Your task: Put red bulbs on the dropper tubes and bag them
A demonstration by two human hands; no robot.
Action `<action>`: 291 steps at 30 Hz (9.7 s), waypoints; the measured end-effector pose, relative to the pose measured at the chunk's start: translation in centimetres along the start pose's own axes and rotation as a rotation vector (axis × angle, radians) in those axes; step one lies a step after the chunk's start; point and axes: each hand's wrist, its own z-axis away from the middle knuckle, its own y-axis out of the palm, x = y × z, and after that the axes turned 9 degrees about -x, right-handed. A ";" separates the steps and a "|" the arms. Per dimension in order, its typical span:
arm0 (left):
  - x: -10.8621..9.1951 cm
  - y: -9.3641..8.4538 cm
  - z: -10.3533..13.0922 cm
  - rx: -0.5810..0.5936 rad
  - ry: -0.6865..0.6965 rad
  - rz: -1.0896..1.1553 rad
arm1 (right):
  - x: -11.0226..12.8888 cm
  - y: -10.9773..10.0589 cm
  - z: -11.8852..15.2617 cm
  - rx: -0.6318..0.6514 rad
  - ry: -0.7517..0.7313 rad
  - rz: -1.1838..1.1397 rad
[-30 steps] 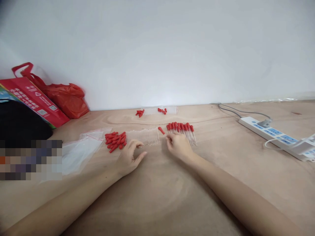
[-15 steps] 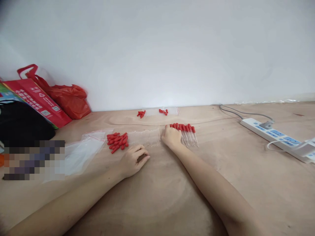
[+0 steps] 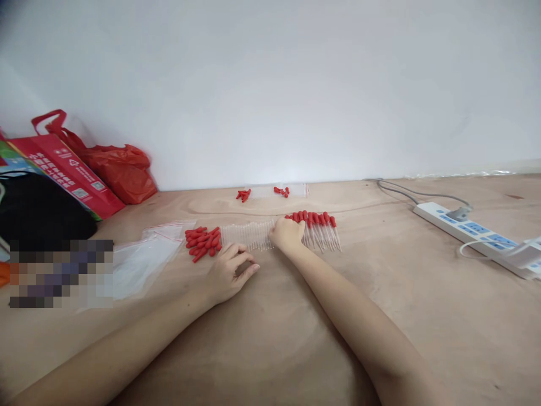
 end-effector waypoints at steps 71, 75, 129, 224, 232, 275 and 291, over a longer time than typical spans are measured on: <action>-0.4 0.3 0.1 0.035 0.055 0.074 | -7.1 -0.8 8.4 -0.226 -0.717 -0.481; -0.9 0.2 0.0 0.032 0.036 0.108 | -6.9 -0.8 8.6 -0.262 -0.741 -0.510; -0.5 -0.1 -0.3 0.058 0.136 0.048 | -5.1 -2.0 8.9 -0.337 -0.890 -0.195; -1.1 0.5 -0.1 0.099 -0.074 0.083 | -7.6 -1.4 8.8 -0.171 -0.697 -0.538; -1.5 0.4 -0.1 0.121 -0.043 0.101 | -7.4 -1.4 8.9 -0.183 -0.707 -0.513; -1.7 0.1 0.0 0.099 0.160 0.093 | -5.4 -1.8 9.6 -0.297 -0.885 -0.318; -0.1 -0.2 -0.1 0.112 0.007 0.079 | -6.4 -1.0 0.4 -0.274 -0.064 -0.381</action>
